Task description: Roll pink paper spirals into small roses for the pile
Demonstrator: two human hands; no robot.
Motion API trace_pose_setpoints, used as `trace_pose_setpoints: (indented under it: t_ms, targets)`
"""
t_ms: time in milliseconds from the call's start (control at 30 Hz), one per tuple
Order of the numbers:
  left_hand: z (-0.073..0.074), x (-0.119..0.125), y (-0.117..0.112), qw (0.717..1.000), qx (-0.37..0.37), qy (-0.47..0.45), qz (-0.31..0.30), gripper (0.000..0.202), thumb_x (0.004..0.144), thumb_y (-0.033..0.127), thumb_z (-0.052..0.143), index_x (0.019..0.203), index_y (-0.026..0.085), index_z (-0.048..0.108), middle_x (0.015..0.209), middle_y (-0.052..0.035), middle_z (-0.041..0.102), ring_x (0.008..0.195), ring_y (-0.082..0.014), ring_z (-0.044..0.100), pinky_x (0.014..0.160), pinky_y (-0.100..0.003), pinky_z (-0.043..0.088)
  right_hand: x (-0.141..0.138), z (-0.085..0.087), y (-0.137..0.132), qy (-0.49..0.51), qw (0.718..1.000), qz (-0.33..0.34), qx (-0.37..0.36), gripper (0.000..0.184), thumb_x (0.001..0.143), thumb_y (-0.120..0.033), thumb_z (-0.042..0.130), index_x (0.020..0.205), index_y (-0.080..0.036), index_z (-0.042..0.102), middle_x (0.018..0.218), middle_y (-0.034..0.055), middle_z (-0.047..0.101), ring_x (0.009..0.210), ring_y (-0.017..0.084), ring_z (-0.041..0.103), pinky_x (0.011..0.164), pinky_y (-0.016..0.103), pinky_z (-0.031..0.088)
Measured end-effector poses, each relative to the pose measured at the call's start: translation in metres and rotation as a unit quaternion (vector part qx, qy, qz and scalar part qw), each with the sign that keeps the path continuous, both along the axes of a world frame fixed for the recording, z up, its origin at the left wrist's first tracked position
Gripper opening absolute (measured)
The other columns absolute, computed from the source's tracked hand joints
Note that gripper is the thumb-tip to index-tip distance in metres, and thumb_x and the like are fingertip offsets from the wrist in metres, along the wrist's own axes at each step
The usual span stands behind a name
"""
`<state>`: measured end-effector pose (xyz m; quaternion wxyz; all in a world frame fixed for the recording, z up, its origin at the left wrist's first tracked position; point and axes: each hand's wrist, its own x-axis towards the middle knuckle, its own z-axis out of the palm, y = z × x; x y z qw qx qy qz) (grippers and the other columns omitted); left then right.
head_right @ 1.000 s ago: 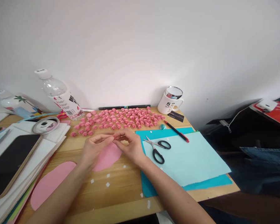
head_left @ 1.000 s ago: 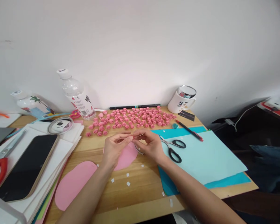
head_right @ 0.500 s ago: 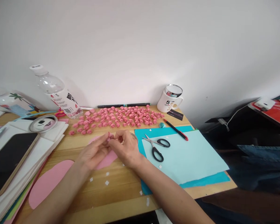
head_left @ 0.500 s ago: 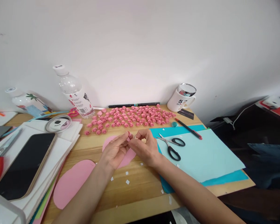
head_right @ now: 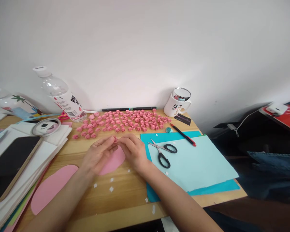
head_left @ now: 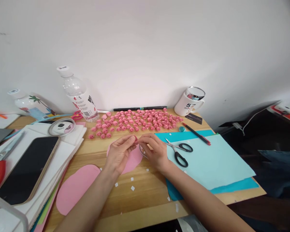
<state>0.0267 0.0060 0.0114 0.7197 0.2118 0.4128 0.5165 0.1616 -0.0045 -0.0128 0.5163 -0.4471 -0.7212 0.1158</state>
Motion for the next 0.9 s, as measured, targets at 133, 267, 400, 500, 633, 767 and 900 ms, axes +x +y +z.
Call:
trace_pose_setpoints:
  t_ms: [133,267,400,500,633,767,900]
  targets:
    - [0.0,0.0,0.0,0.999,0.028,0.015,-0.009,0.015,0.056,0.018,0.078,0.069,0.014,0.072,0.066,-0.0021,0.067,0.061,-0.0094,0.059,0.064,-0.023,0.047,-0.001,0.006,-0.001,0.091,0.992,0.023,-0.081,0.011,0.083,-0.022,0.052,0.083,-0.023,0.063,0.077,0.0035,0.064,0.068,0.015,0.059,0.06,0.028,0.049]
    - [-0.002,0.001,-0.001,0.999,0.041,0.025,-0.011,0.016,0.056,0.018,0.078,0.071,0.014,0.073,0.068,-0.0035,0.069,0.061,-0.0104,0.059,0.065,-0.025,0.048,-0.002,0.01,0.001,0.233,0.95,0.059,-0.201,0.009,0.079,-0.028,0.057,0.08,-0.021,0.062,0.072,0.0017,0.063,0.058,0.013,0.059,0.054,0.026,0.049]
    - [-0.002,0.002,-0.002,0.998,0.052,0.035,0.003,0.015,0.056,0.018,0.078,0.069,0.013,0.073,0.066,-0.004,0.069,0.061,-0.0107,0.06,0.066,-0.026,0.048,-0.004,0.011,0.002,0.295,0.917,0.081,-0.254,0.014,0.075,-0.033,0.063,0.078,-0.019,0.061,0.069,0.0008,0.063,0.056,0.012,0.06,0.054,0.026,0.05]
    - [-0.001,0.003,-0.002,0.997,0.057,0.04,0.019,0.014,0.055,0.018,0.078,0.068,0.013,0.072,0.064,-0.0035,0.069,0.061,-0.0112,0.061,0.067,-0.027,0.048,-0.006,0.011,0.002,0.324,0.903,0.077,-0.273,0.018,0.073,-0.034,0.065,0.08,-0.02,0.058,0.068,-0.0007,0.062,0.054,0.012,0.059,0.054,0.026,0.051]
    - [0.0,0.003,-0.002,0.996,0.055,0.057,0.047,0.015,0.054,0.017,0.078,0.068,0.014,0.073,0.066,-0.0028,0.069,0.062,-0.0109,0.061,0.07,-0.027,0.049,-0.006,0.012,0.002,0.323,0.889,0.073,-0.316,0.022,0.072,-0.038,0.065,0.071,-0.018,0.058,0.065,0.0012,0.062,0.055,0.012,0.06,0.054,0.026,0.05]
    - [-0.001,0.003,-0.002,0.992,0.072,0.094,0.05,0.015,0.055,0.019,0.078,0.069,0.015,0.073,0.066,-0.0025,0.07,0.062,-0.012,0.062,0.07,-0.029,0.05,-0.005,0.014,0.002,0.317,0.887,0.08,-0.327,0.024,0.07,-0.041,0.066,0.07,-0.017,0.062,0.065,0.0024,0.064,0.056,0.014,0.06,0.056,0.027,0.05]
    - [-0.003,0.003,-0.003,0.986,0.099,0.13,0.043,0.016,0.058,0.022,0.076,0.073,0.015,0.073,0.069,-0.0032,0.071,0.066,-0.0149,0.065,0.073,-0.031,0.052,-0.005,0.013,0.002,0.325,0.886,0.079,-0.322,0.023,0.07,-0.04,0.067,0.073,-0.018,0.064,0.066,0.0029,0.065,0.057,0.014,0.061,0.056,0.028,0.051]
